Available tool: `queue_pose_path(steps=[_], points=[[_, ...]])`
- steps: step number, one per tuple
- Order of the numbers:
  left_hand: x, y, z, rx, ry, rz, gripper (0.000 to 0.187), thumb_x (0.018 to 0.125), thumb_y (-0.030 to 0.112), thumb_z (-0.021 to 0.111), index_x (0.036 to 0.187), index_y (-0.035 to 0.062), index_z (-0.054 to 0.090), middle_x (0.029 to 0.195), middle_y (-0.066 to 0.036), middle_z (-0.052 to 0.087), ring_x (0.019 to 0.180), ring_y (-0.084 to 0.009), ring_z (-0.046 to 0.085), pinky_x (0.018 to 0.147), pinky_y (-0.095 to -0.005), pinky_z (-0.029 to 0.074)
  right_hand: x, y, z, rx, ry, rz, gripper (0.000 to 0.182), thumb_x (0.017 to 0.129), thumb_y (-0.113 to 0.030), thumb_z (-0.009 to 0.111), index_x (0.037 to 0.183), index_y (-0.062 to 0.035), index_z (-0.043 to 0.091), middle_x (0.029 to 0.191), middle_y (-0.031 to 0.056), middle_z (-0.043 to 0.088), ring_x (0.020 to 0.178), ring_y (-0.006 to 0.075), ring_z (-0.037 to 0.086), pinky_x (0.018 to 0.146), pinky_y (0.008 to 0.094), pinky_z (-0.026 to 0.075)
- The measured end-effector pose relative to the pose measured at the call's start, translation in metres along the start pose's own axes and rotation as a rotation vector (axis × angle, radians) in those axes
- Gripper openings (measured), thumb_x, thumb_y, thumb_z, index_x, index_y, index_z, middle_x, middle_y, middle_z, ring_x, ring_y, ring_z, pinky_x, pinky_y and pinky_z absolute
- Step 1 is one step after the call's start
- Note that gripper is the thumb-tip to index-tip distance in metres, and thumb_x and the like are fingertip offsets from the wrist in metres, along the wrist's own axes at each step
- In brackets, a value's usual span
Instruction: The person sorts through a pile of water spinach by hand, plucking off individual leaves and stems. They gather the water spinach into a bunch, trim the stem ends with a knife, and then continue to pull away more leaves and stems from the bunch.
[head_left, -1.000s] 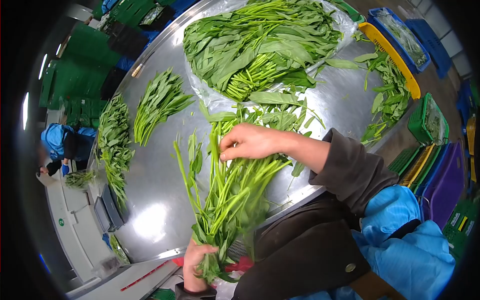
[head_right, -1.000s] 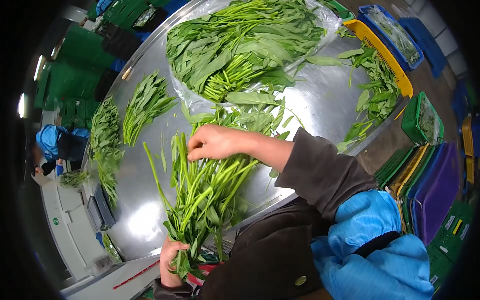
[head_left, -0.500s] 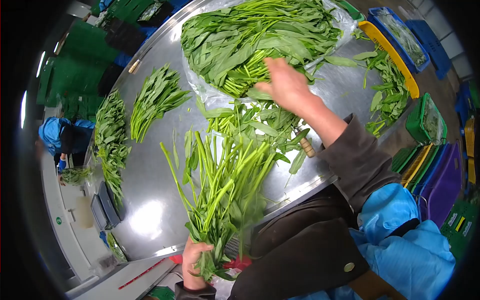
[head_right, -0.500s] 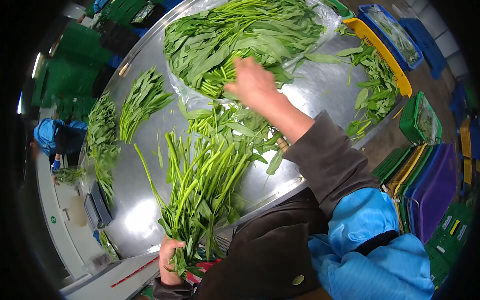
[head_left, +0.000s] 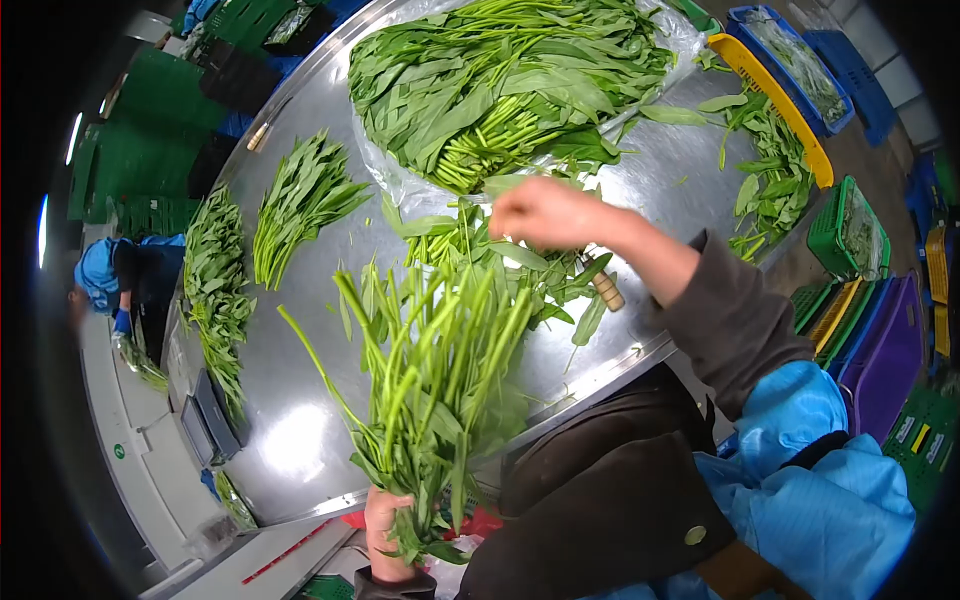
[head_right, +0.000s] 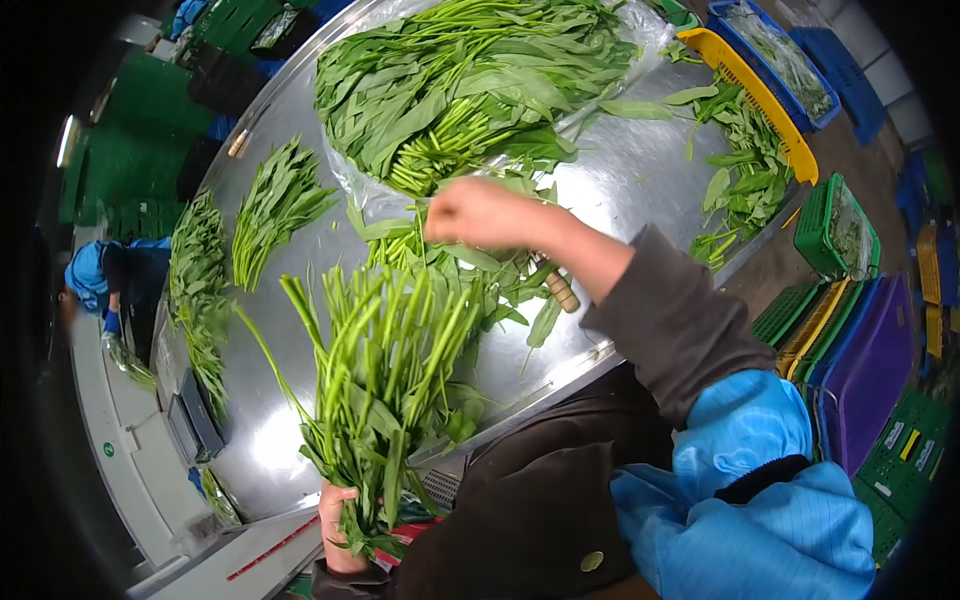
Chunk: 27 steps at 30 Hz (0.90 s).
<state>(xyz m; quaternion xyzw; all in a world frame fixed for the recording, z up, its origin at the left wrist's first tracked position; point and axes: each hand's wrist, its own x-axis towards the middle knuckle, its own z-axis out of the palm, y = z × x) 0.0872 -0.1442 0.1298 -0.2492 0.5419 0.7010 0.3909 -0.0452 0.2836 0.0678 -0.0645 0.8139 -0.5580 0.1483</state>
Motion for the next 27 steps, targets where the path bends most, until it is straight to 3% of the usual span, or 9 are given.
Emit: queue_pose_path(steps=[2, 5, 10, 14, 16, 19, 23, 25, 27], points=[[0.004, -0.002, 0.008, -0.026, 0.013, 0.093, 0.061, 0.061, 0.007, 0.070, 0.117, -0.0082, 0.049, 0.095, -0.020, 0.063, 0.069, -0.0317, 0.064, 0.057, -0.0404, 0.055, -0.008, 0.013, 0.043, -0.348, 0.115, -0.332, 0.030, 0.083, -0.029, 0.062, 0.094, -0.0008, 0.064, 0.074, 0.0087, 0.065, 0.065, 0.0151, 0.061, 0.060, 0.0336, 0.050], [0.007, 0.003, 0.015, -0.021, -0.011, 0.091, 0.062, 0.062, 0.010, 0.071, 0.117, -0.0073, 0.049, 0.094, -0.020, 0.062, 0.068, -0.0309, 0.064, 0.056, -0.0397, 0.053, -0.004, -0.023, 0.069, -0.555, -0.158, 0.024, 0.032, 0.081, -0.021, 0.065, 0.103, 0.0018, 0.063, 0.074, 0.0120, 0.065, 0.059, 0.0183, 0.062, 0.058, 0.0347, 0.052], [0.006, -0.001, 0.007, -0.028, -0.025, 0.118, 0.060, 0.063, 0.013, 0.071, 0.116, -0.0059, 0.050, 0.093, -0.019, 0.062, 0.069, -0.0297, 0.063, 0.057, -0.0390, 0.052, 0.009, -0.004, 0.057, 0.719, 0.057, 0.231, 0.037, 0.083, -0.004, 0.059, 0.117, 0.0070, 0.057, 0.078, 0.0132, 0.066, 0.054, 0.0162, 0.062, 0.047, 0.0267, 0.051], [0.006, -0.012, -0.007, -0.171, 0.050, 0.146, 0.057, 0.065, 0.013, 0.069, 0.116, -0.0049, 0.050, 0.093, -0.017, 0.061, 0.069, -0.0281, 0.061, 0.055, -0.0374, 0.051, 0.018, 0.022, 0.016, 0.455, 0.474, 0.117, 0.037, 0.084, -0.004, 0.058, 0.119, 0.0063, 0.056, 0.081, 0.0138, 0.068, 0.056, 0.0142, 0.065, 0.047, 0.0254, 0.052], [0.003, -0.010, -0.009, -0.140, 0.069, 0.097, 0.058, 0.066, 0.014, 0.068, 0.118, -0.0044, 0.049, 0.094, -0.017, 0.060, 0.068, -0.0273, 0.060, 0.054, -0.0361, 0.049, 0.012, 0.024, -0.001, 0.088, 0.423, 0.057, 0.043, 0.085, -0.012, 0.061, 0.122, 0.0067, 0.053, 0.096, 0.0176, 0.067, 0.076, 0.0224, 0.068, 0.064, 0.0317, 0.056], [0.005, -0.008, -0.005, -0.152, -0.007, 0.056, 0.060, 0.065, 0.014, 0.068, 0.119, -0.0049, 0.048, 0.094, -0.019, 0.060, 0.066, -0.0273, 0.059, 0.053, -0.0360, 0.049, 0.017, 0.010, 0.014, -0.352, 0.410, -0.070, 0.058, 0.083, -0.026, 0.066, 0.131, 0.0002, 0.047, 0.124, 0.0250, 0.054, 0.116, 0.0319, 0.053, 0.098, 0.0403, 0.042], [0.008, -0.007, 0.002, -0.084, 0.011, 0.093, 0.062, 0.064, 0.014, 0.069, 0.119, -0.0058, 0.046, 0.094, -0.020, 0.060, 0.065, -0.0282, 0.060, 0.052, -0.0378, 0.050, 0.033, -0.011, 0.026, -0.341, -0.114, 0.039, 0.045, 0.082, -0.021, 0.067, 0.119, 0.0018, 0.057, 0.111, 0.0215, 0.063, 0.099, 0.0274, 0.063, 0.087, 0.0369, 0.050], [0.008, -0.005, 0.006, -0.060, 0.015, 0.128, 0.061, 0.064, 0.014, 0.069, 0.117, -0.0061, 0.047, 0.092, -0.020, 0.061, 0.064, -0.0287, 0.061, 0.053, -0.0380, 0.051, 0.037, -0.002, 0.034, 0.172, -0.371, 0.112, 0.029, 0.082, -0.018, 0.066, 0.102, 0.0039, 0.066, 0.089, 0.0143, 0.069, 0.079, 0.0202, 0.067, 0.073, 0.0309, 0.054], [0.007, -0.008, 0.008, -0.048, 0.030, 0.165, 0.059, 0.064, 0.014, 0.069, 0.116, -0.0064, 0.048, 0.091, -0.020, 0.061, 0.064, -0.0291, 0.062, 0.053, -0.0382, 0.052, 0.028, 0.005, 0.035, 0.328, -0.248, 0.113, 0.023, 0.082, -0.016, 0.064, 0.095, 0.0032, 0.068, 0.080, 0.0109, 0.069, 0.071, 0.0162, 0.066, 0.067, 0.0280, 0.053]])
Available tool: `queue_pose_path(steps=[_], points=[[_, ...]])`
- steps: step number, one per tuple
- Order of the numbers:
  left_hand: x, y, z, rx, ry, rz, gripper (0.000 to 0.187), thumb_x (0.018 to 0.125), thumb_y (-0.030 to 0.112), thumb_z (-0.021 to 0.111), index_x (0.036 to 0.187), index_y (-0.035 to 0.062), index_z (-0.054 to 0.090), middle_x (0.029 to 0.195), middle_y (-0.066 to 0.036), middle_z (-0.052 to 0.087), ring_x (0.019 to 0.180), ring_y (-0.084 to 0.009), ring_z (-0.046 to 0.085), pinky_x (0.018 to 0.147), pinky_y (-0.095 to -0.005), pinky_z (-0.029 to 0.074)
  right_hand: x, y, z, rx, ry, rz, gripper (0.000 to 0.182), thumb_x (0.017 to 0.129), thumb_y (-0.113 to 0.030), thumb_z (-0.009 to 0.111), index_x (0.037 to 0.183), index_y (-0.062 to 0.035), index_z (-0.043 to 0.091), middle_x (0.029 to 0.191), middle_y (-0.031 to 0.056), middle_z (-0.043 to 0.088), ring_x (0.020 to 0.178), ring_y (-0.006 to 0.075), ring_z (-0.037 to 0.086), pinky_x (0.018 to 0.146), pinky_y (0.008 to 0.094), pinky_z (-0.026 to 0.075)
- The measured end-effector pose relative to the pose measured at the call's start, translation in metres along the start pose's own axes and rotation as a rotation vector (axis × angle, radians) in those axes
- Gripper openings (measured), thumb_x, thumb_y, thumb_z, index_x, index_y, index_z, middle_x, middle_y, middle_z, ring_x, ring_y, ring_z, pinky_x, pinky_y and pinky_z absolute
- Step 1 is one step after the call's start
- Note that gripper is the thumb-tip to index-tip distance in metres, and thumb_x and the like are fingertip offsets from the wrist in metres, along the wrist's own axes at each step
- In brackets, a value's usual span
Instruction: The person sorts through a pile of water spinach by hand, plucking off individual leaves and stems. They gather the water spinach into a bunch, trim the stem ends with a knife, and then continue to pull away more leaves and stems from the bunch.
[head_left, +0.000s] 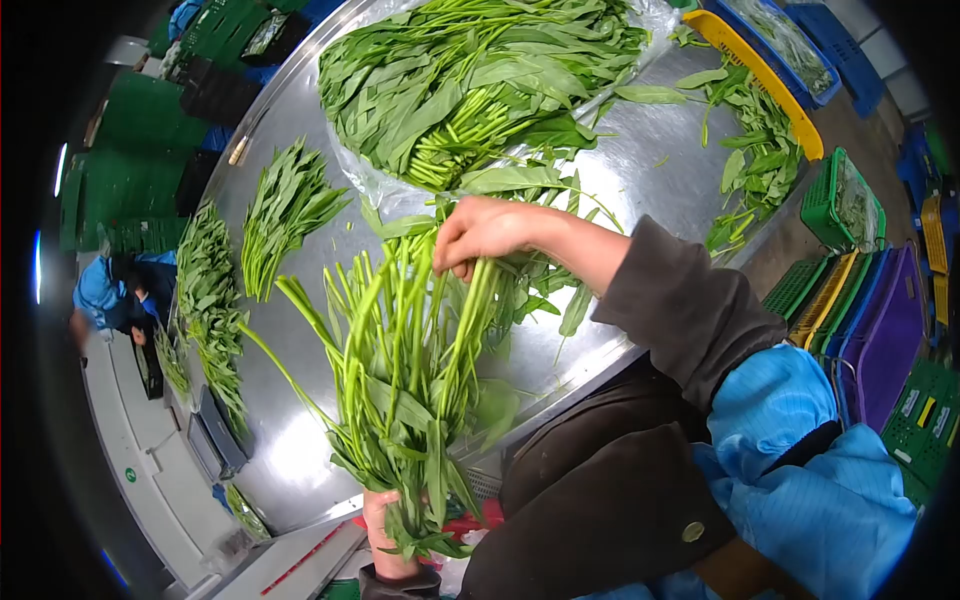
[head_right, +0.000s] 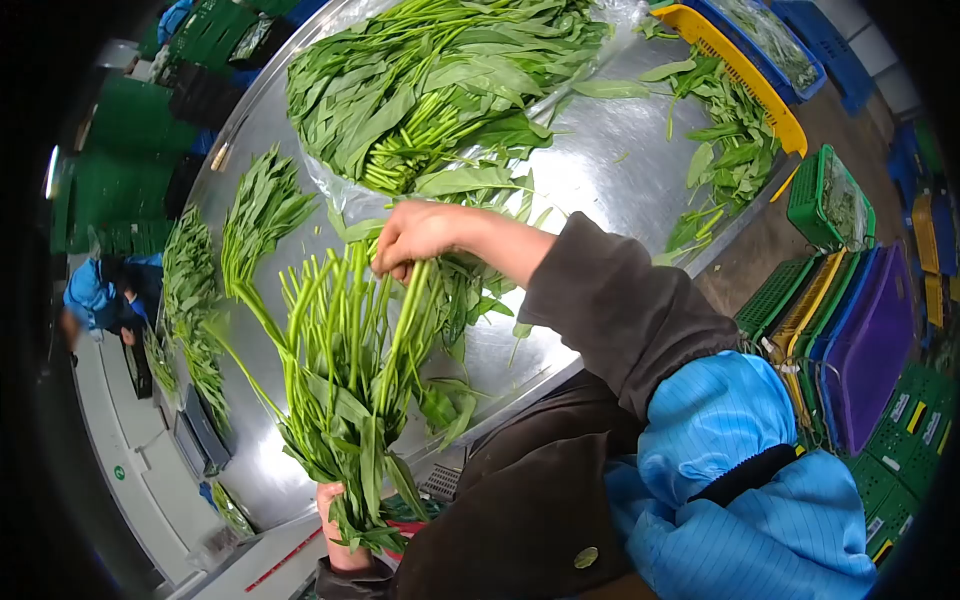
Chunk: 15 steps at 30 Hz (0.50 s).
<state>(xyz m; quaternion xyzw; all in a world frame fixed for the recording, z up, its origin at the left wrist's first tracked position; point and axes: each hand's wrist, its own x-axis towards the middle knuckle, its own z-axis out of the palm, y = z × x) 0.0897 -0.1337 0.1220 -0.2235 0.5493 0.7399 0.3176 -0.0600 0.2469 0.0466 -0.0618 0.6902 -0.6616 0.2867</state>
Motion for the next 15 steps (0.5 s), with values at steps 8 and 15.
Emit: queue_pose_path(steps=[8, 15], points=[[0.007, -0.003, 0.002, -0.124, 0.007, -0.067, 0.055, 0.067, 0.012, 0.066, 0.116, -0.0074, 0.049, 0.090, -0.019, 0.064, 0.064, -0.0290, 0.064, 0.056, -0.0368, 0.056, 0.009, 0.016, 0.018, 0.219, 0.498, -0.043, 0.016, 0.081, -0.013, 0.069, 0.086, 0.0020, 0.070, 0.068, 0.0079, 0.065, 0.054, 0.0136, 0.062, 0.053, 0.0284, 0.051], [0.010, 0.001, 0.021, -0.160, -0.022, -0.052, 0.055, 0.068, 0.008, 0.064, 0.118, -0.0063, 0.047, 0.095, -0.019, 0.063, 0.069, -0.0297, 0.066, 0.057, -0.0385, 0.057, 0.001, 0.029, 0.008, 0.721, 0.440, -0.009, 0.017, 0.083, -0.014, 0.070, 0.090, 0.0012, 0.068, 0.070, 0.0047, 0.063, 0.054, 0.0116, 0.056, 0.053, 0.0248, 0.046]])
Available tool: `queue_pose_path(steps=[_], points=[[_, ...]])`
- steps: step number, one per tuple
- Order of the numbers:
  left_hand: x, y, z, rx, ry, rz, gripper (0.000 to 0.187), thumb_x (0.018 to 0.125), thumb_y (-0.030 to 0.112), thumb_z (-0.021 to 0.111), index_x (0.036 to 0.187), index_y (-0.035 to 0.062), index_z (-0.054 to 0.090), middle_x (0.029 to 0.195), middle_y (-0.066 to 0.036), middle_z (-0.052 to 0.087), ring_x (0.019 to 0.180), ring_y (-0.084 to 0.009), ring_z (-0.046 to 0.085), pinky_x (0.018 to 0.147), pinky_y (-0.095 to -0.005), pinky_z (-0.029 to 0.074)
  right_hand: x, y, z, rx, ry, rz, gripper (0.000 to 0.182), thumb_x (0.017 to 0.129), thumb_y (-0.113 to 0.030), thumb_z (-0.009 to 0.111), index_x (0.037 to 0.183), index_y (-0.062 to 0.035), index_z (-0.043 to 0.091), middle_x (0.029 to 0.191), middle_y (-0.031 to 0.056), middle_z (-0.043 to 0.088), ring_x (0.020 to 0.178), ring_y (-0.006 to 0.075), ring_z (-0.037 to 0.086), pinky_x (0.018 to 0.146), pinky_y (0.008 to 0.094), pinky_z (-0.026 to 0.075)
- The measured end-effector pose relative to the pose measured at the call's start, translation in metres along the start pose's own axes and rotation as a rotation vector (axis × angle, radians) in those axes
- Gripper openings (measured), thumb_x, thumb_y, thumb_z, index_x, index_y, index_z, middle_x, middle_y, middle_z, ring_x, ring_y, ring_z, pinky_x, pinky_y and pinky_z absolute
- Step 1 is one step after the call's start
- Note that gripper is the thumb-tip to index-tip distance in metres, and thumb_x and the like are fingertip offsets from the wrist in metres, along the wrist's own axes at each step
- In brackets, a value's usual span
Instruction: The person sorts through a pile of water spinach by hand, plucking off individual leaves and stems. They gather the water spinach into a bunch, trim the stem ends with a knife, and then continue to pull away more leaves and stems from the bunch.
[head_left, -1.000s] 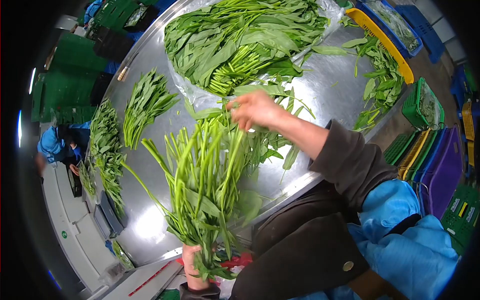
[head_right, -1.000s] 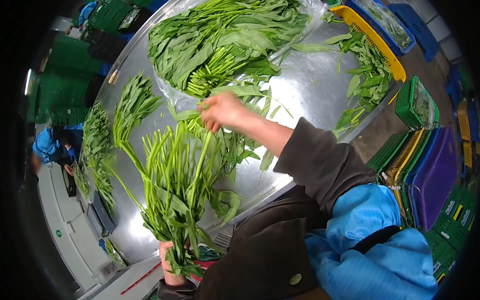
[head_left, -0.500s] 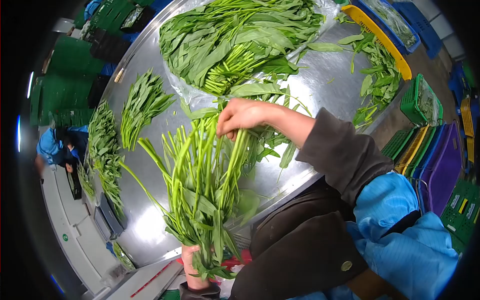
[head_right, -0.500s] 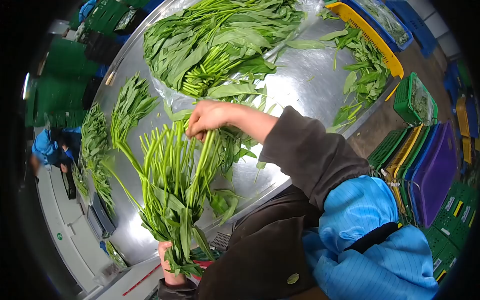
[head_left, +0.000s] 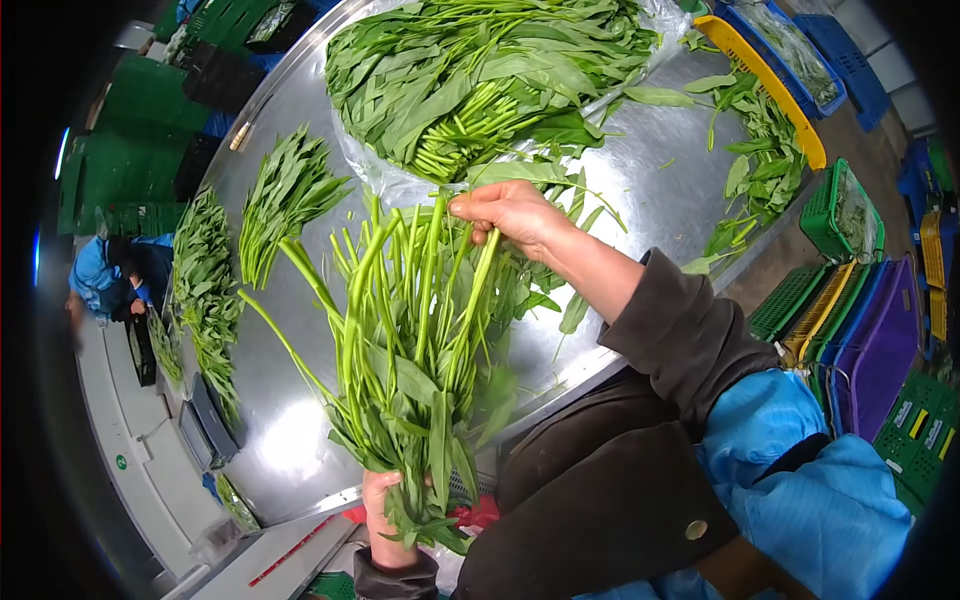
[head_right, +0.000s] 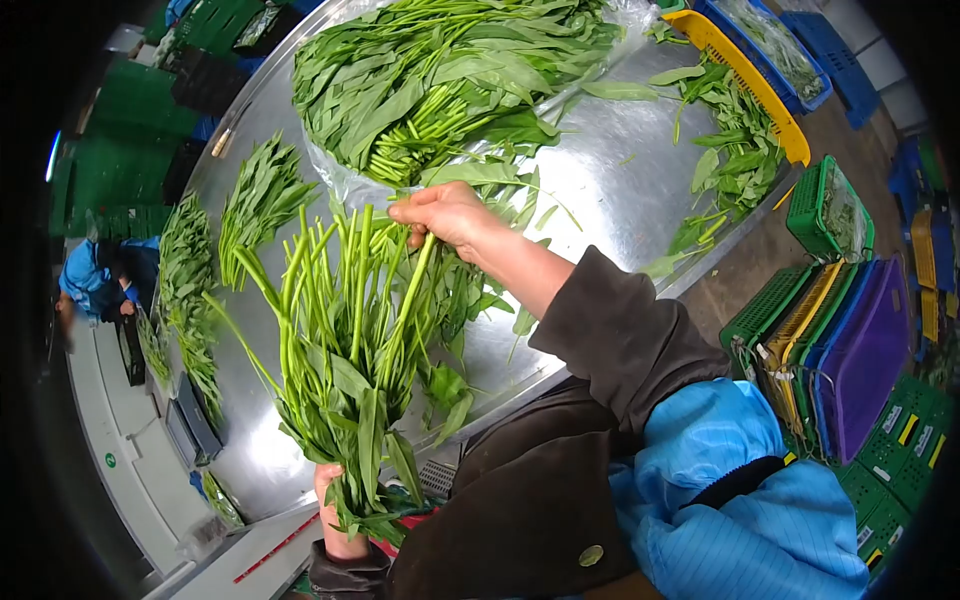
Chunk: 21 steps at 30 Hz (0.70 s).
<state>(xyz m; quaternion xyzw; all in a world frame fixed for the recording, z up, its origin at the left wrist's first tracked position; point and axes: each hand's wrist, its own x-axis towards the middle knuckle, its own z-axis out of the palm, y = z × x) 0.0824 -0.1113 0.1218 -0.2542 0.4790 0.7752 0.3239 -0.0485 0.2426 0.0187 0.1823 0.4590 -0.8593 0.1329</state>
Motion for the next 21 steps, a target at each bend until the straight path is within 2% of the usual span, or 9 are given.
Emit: queue_pose_path(steps=[2, 4, 5, 6, 8, 12, 15, 18, 21], points=[[0.002, 0.001, 0.003, -0.091, -0.080, -0.032, 0.055, 0.068, 0.008, 0.064, 0.118, -0.0059, 0.047, 0.097, -0.020, 0.063, 0.073, -0.0301, 0.066, 0.060, -0.0396, 0.058, -0.003, -0.009, -0.005, 0.114, 0.356, -0.210, 0.020, 0.082, -0.015, 0.071, 0.093, 0.0016, 0.066, 0.068, 0.0036, 0.062, 0.054, 0.0122, 0.056, 0.052, 0.0246, 0.045], [-0.003, 0.002, -0.033, -0.088, -0.092, -0.076, 0.055, 0.068, 0.008, 0.063, 0.118, -0.0059, 0.047, 0.099, -0.021, 0.062, 0.076, -0.0299, 0.066, 0.064, -0.0408, 0.058, 0.009, -0.013, -0.046, -0.227, 0.557, -0.513, 0.026, 0.081, -0.017, 0.071, 0.100, -0.0002, 0.065, 0.068, 0.0041, 0.063, 0.056, 0.0136, 0.058, 0.054, 0.0259, 0.046], [-0.006, 0.000, -0.054, -0.073, -0.067, -0.074, 0.055, 0.068, 0.008, 0.062, 0.119, -0.0060, 0.047, 0.100, -0.021, 0.062, 0.077, -0.0296, 0.066, 0.065, -0.0405, 0.058, -0.010, -0.024, -0.050, -0.712, 0.579, -0.461, 0.029, 0.081, -0.019, 0.070, 0.105, -0.0032, 0.064, 0.074, 0.0078, 0.065, 0.059, 0.0164, 0.060, 0.059, 0.0297, 0.049], [-0.005, -0.001, -0.063, -0.061, -0.045, -0.072, 0.056, 0.068, 0.009, 0.061, 0.120, -0.0060, 0.047, 0.101, -0.021, 0.062, 0.078, -0.0293, 0.066, 0.067, -0.0402, 0.058, -0.013, -0.016, -0.047, -0.714, 0.583, -0.461, 0.029, 0.081, -0.019, 0.070, 0.105, -0.0032, 0.064, 0.074, 0.0078, 0.065, 0.059, 0.0164, 0.060, 0.059, 0.0297, 0.049], [-0.004, -0.006, -0.056, -0.114, 0.013, -0.041, 0.057, 0.068, 0.010, 0.060, 0.121, -0.0060, 0.046, 0.102, -0.020, 0.062, 0.079, -0.0296, 0.066, 0.067, -0.0381, 0.058, -0.025, 0.013, -0.034, -1.224, 0.488, -1.041, 0.028, 0.083, -0.021, 0.068, 0.106, -0.0063, 0.065, 0.073, 0.0093, 0.065, 0.058, 0.0191, 0.060, 0.061, 0.0331, 0.050], [0.005, -0.003, -0.063, -0.266, -0.163, -0.082, 0.059, 0.070, 0.011, 0.058, 0.125, -0.0057, 0.045, 0.108, -0.022, 0.061, 0.084, -0.0321, 0.066, 0.070, -0.0391, 0.058, -0.077, 0.001, 0.047, -0.946, -0.152, -0.119, 0.028, 0.088, -0.025, 0.062, 0.100, 0.0003, 0.063, 0.071, 0.0076, 0.064, 0.056, 0.0205, 0.059, 0.057, 0.0352, 0.049], [0.005, 0.001, -0.049, -0.267, -0.129, -0.049, 0.065, 0.067, 0.010, 0.057, 0.128, -0.0063, 0.043, 0.114, -0.024, 0.059, 0.092, -0.0354, 0.064, 0.076, -0.0411, 0.058, -0.056, 0.019, 0.051, -0.459, -0.289, 0.043, 0.036, 0.088, -0.034, 0.062, 0.094, 0.0019, 0.063, 0.072, 0.0083, 0.064, 0.055, 0.0178, 0.057, 0.055, 0.0348, 0.048], [0.001, 0.001, -0.060, -0.337, -0.197, -0.087, 0.066, 0.065, 0.010, 0.058, 0.127, -0.0077, 0.043, 0.115, -0.025, 0.058, 0.096, -0.0365, 0.063, 0.080, -0.0414, 0.057, -0.039, 0.024, 0.029, -0.863, -0.228, -0.262, 0.026, 0.084, -0.024, 0.053, 0.094, -0.0017, 0.063, 0.063, 0.0080, 0.060, 0.051, 0.0188, 0.053, 0.050, 0.0373, 0.047], [-0.004, -0.002, -0.066, -0.338, -0.069, -0.114, 0.065, 0.066, 0.010, 0.059, 0.126, -0.0083, 0.043, 0.111, -0.025, 0.059, 0.091, -0.0346, 0.064, 0.077, -0.0397, 0.057, -0.043, -0.014, 0.010, -1.429, 0.153, -0.376, 0.023, 0.080, -0.015, 0.049, 0.091, -0.0031, 0.064, 0.065, 0.0134, 0.059, 0.058, 0.0281, 0.058, 0.059, 0.0441, 0.048]])
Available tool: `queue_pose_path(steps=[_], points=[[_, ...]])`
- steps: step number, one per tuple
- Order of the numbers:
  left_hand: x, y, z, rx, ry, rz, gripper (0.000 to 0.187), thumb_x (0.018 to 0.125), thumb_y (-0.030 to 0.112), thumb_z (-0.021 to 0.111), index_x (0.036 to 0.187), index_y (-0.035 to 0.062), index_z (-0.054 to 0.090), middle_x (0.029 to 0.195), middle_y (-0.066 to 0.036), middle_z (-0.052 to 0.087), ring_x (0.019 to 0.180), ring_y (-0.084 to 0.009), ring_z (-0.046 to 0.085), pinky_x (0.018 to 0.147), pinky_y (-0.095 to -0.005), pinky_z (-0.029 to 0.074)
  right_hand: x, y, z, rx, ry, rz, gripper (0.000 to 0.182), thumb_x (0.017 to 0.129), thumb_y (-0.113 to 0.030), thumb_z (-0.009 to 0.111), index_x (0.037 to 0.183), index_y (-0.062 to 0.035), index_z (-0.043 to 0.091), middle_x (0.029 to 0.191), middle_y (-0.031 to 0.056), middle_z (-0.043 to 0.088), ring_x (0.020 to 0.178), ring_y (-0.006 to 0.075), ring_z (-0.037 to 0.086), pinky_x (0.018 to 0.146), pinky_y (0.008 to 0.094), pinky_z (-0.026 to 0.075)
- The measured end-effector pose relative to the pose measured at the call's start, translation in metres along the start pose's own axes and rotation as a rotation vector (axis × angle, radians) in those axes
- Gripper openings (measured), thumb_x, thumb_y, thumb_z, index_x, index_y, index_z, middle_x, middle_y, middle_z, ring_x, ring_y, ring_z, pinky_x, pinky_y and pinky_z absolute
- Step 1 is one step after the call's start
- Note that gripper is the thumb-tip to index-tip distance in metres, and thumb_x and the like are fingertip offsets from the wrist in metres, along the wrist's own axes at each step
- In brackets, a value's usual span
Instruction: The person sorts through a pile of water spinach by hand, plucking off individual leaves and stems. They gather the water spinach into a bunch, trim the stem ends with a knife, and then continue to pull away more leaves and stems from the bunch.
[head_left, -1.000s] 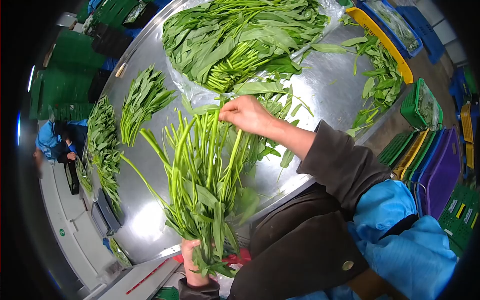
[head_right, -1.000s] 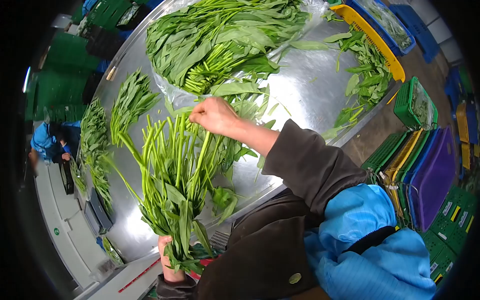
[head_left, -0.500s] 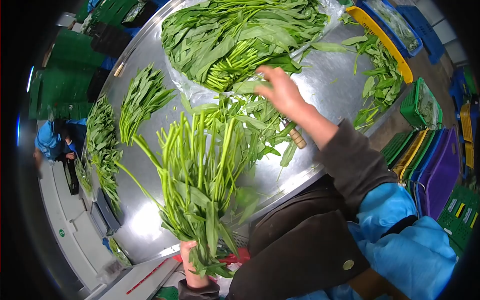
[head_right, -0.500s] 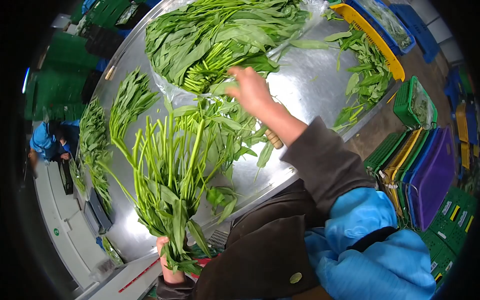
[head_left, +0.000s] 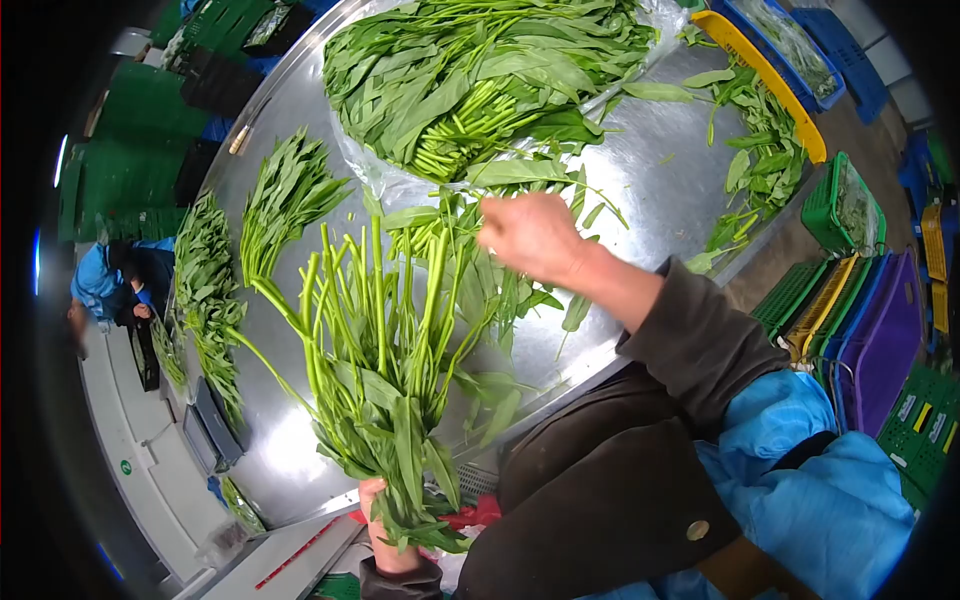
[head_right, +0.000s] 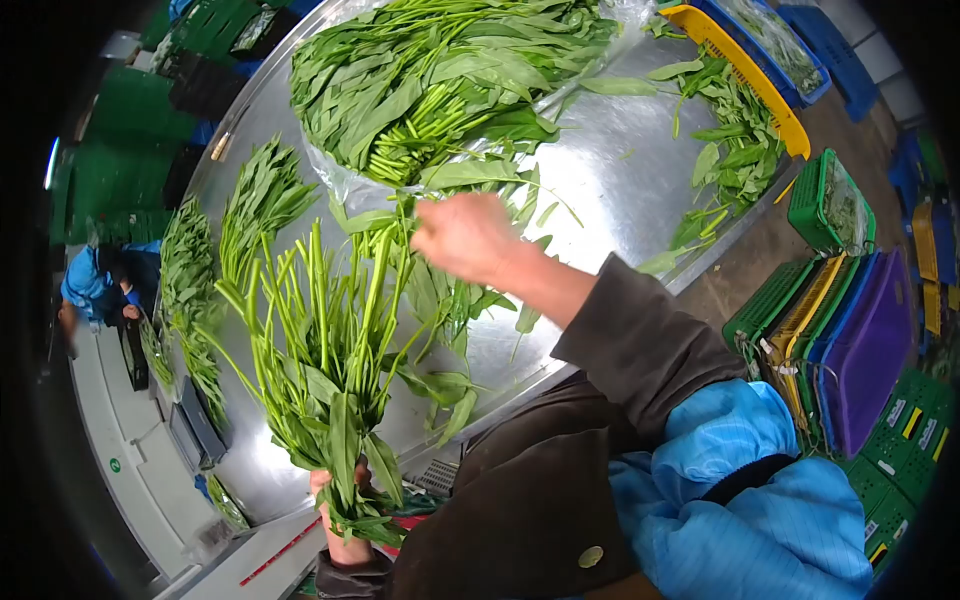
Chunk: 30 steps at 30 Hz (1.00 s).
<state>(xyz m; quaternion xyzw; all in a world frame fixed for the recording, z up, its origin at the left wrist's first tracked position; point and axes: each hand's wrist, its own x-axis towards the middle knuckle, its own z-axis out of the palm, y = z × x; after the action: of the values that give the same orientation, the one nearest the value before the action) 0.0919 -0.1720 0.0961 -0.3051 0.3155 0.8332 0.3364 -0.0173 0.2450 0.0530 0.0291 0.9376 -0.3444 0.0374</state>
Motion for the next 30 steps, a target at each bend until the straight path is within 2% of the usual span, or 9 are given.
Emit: queue_pose_path(steps=[3, 6, 8, 12, 15, 19, 23, 25, 30], points=[[-0.002, -0.002, 0.003, -0.029, -0.040, 0.006, 0.064, 0.066, 0.011, 0.060, 0.125, -0.0084, 0.044, 0.109, -0.024, 0.060, 0.087, -0.0336, 0.063, 0.074, -0.0385, 0.057, -0.011, 0.030, 0.012, -0.072, 0.377, -0.143, 0.023, 0.084, -0.021, 0.052, 0.085, -0.0034, 0.066, 0.066, 0.0166, 0.060, 0.061, 0.0353, 0.059, 0.063, 0.0466, 0.048], [0.003, -0.006, 0.011, -0.069, -0.109, -0.005, 0.063, 0.066, 0.012, 0.060, 0.124, -0.0085, 0.044, 0.106, -0.024, 0.060, 0.082, -0.0321, 0.063, 0.070, -0.0367, 0.057, -0.035, -0.001, -0.007, 0.060, -0.341, 0.072, 0.035, 0.086, -0.037, 0.057, 0.083, -0.0038, 0.069, 0.078, 0.0140, 0.067, 0.070, 0.0324, 0.063, 0.066, 0.0425, 0.049], [0.004, -0.003, 0.008, -0.073, -0.157, -0.051, 0.062, 0.067, 0.014, 0.062, 0.122, -0.0094, 0.045, 0.101, -0.023, 0.059, 0.071, -0.0279, 0.059, 0.059, -0.0329, 0.054, -0.042, -0.008, 0.020, 0.227, -0.765, 0.111, 0.044, 0.084, -0.043, 0.059, 0.097, -0.0022, 0.068, 0.089, 0.0171, 0.068, 0.081, 0.0305, 0.066, 0.073, 0.0411, 0.051], [0.008, -0.009, 0.035, -0.105, -0.204, -0.039, 0.063, 0.067, 0.014, 0.062, 0.123, -0.0100, 0.043, 0.102, -0.023, 0.058, 0.069, -0.0279, 0.058, 0.056, -0.0322, 0.054, -0.071, -0.029, 0.153, 0.513, -0.106, -0.210, 0.053, 0.084, -0.035, 0.060, 0.119, 0.0040, 0.055, 0.102, 0.0279, 0.063, 0.096, 0.0347, 0.062, 0.086, 0.0415, 0.050], [0.005, -0.009, 0.024, -0.098, -0.181, -0.062, 0.066, 0.066, 0.013, 0.062, 0.124, -0.0099, 0.042, 0.104, -0.024, 0.057, 0.067, -0.0288, 0.058, 0.056, -0.0342, 0.054, -0.050, -0.064, 0.098, 0.708, -0.500, 0.136, 0.041, 0.086, -0.022, 0.054, 0.119, 0.0012, 0.055, 0.101, 0.0268, 0.064, 0.095, 0.0338, 0.062, 0.087, 0.0410, 0.049], [-0.006, -0.013, 0.016, -0.080, 0.021, 0.028, 0.065, 0.065, 0.011, 0.061, 0.123, -0.0099, 0.043, 0.107, -0.025, 0.057, 0.073, -0.0326, 0.060, 0.062, -0.0389, 0.053, -0.015, -0.010, 0.102, 0.600, -0.272, 0.097, 0.027, 0.084, -0.011, 0.048, 0.104, 0.0030, 0.059, 0.086, 0.0246, 0.062, 0.084, 0.0361, 0.063, 0.078, 0.0454, 0.050], [0.002, -0.018, -0.001, -0.006, -0.189, -0.066, 0.062, 0.068, 0.008, 0.058, 0.126, -0.0075, 0.043, 0.109, -0.025, 0.059, 0.085, -0.0366, 0.063, 0.074, -0.0427, 0.056, -0.004, 0.018, 0.039, 0.248, -0.061, -0.173, 0.022, 0.084, -0.012, 0.048, 0.101, -0.0036, 0.059, 0.084, 0.0221, 0.062, 0.080, 0.0380, 0.061, 0.072, 0.0459, 0.049], [0.000, -0.022, 0.000, -0.004, 0.002, -0.068, 0.064, 0.069, 0.004, 0.057, 0.130, -0.0064, 0.041, 0.116, -0.026, 0.058, 0.099, -0.0369, 0.063, 0.083, -0.0474, 0.055, -0.001, 0.025, 0.029, 0.061, -0.024, -0.223, 0.021, 0.086, -0.014, 0.048, 0.102, -0.0081, 0.058, 0.082, 0.0200, 0.062, 0.079, 0.0386, 0.061, 0.071, 0.0461, 0.049], [-0.005, -0.021, 0.011, 0.228, -0.016, 0.003, 0.062, 0.066, 0.006, 0.063, 0.124, -0.0077, 0.044, 0.103, -0.023, 0.061, 0.077, -0.0354, 0.066, 0.063, -0.0438, 0.058, 0.018, 0.074, -0.008, 0.109, 0.243, 0.092, 0.024, 0.084, -0.016, 0.056, 0.107, -0.0076, 0.057, 0.082, 0.0208, 0.062, 0.082, 0.0386, 0.061, 0.075, 0.0468, 0.049]])
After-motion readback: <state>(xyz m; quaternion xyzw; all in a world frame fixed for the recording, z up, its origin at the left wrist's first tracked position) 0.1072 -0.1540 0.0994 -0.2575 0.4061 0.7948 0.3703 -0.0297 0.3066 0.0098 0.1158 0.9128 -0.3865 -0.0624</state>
